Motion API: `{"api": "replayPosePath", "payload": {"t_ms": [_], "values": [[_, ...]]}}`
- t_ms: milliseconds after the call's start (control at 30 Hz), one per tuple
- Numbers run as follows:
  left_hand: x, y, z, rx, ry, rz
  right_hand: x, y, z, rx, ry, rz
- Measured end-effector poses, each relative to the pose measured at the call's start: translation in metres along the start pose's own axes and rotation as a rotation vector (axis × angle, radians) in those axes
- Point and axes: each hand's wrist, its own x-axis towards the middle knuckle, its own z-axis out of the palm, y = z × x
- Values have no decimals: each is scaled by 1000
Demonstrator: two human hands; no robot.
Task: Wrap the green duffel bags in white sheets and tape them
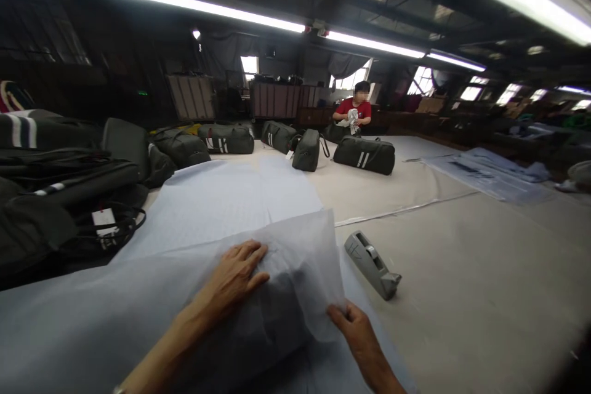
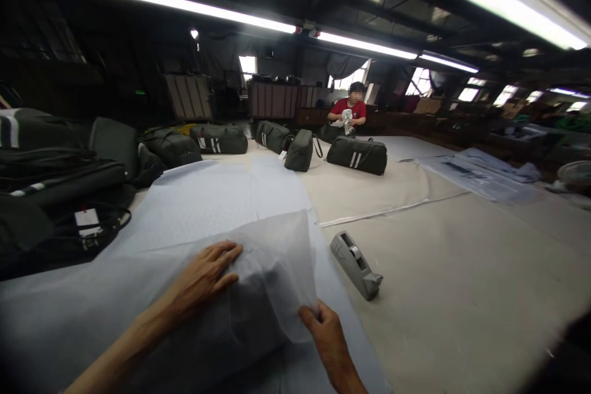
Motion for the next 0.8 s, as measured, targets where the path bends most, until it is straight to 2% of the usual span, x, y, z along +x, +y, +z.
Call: {"api": "replayPosePath", "payload": {"t_ms": [167, 267, 367, 467, 533, 600, 700, 800], "values": [[4, 9, 6, 92, 113, -70, 21, -25, -14, 292, -94, -29], [4, 10, 11, 137, 161, -79, 45, -27, -40, 457, -11, -14], [0, 6, 15, 160, 161, -73, 74, -20, -93, 520, 213, -60], [-5, 0, 18, 191, 171, -72, 102, -14, -165, 193, 404, -95], [-7, -3, 18, 219, 184, -66, 117, -10, -204, -40, 356, -42], [-7, -4, 17, 248, 162, -57, 128, -5, -227, -126, 209, 37], [-4, -2, 14, 282, 76, -75, 138, 3, -232, -156, 33, 118], [-2, 3, 15, 303, 68, -135, 143, 10, -226, -171, -10, 145]]}}
